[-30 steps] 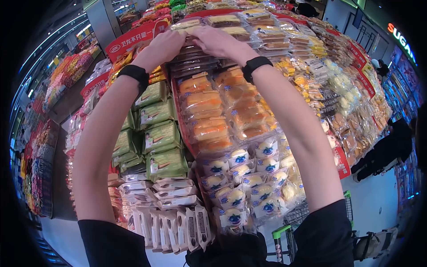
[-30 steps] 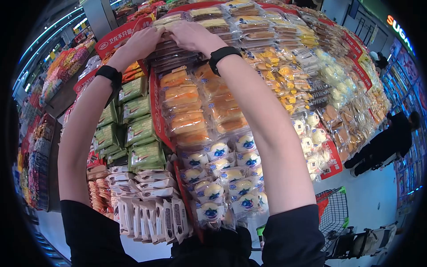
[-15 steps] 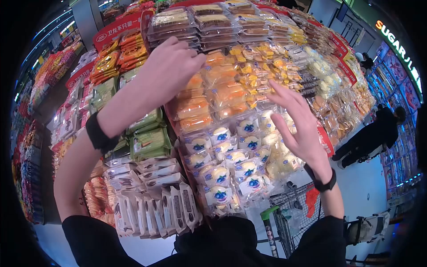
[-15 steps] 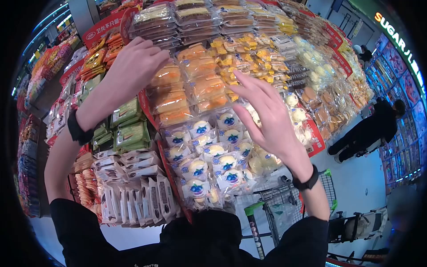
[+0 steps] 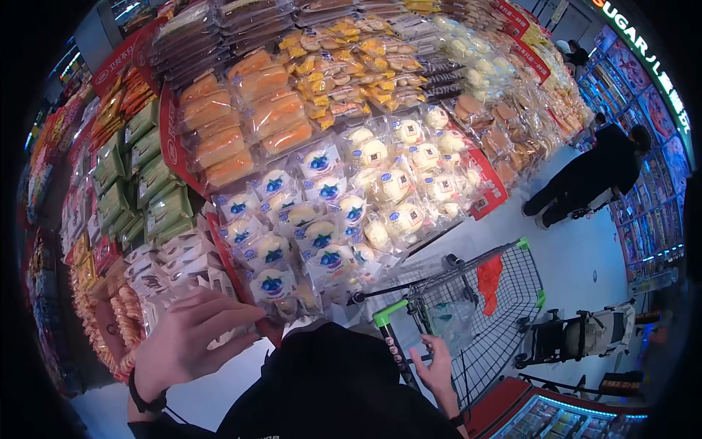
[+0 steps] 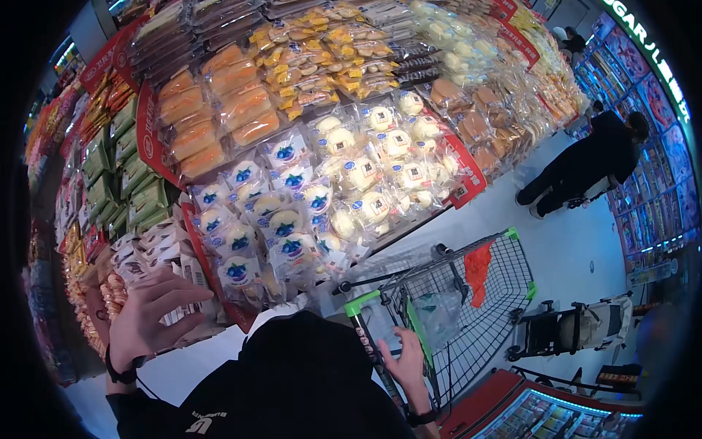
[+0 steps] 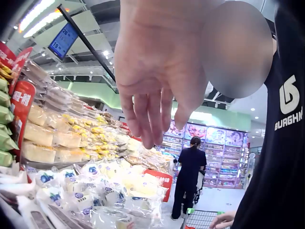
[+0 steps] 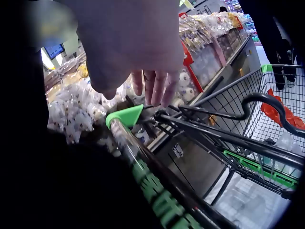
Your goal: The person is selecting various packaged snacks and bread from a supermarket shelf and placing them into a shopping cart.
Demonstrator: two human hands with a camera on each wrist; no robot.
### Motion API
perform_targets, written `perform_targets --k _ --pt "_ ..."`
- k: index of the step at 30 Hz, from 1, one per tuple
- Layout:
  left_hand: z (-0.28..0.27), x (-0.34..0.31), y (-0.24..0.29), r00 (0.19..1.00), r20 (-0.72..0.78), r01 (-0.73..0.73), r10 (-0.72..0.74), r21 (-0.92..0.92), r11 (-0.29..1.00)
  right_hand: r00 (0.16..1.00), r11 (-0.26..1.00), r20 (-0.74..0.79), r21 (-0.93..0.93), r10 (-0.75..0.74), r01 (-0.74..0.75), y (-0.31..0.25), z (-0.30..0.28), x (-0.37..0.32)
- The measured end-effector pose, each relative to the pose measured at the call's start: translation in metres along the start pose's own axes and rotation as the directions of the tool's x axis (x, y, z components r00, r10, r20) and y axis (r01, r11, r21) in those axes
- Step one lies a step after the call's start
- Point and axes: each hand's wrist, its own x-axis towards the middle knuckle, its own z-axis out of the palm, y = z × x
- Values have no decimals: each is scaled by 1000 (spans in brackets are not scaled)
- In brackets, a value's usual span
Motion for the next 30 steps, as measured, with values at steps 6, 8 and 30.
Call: perform_targets --k 6,8,30 --pt "88 41 47 988 142 -49 57 -61 997 972 995 221 -42 -74 86 52 2 -54" --pt "132 55 55 951 276 -137 142 -37 990 967 997 241 11 -82 82 67 -3 -76" --pt "450 138 47 548 835 -86 48 -1 996 974 989 196 -112 115 -95 143 -52 -181"
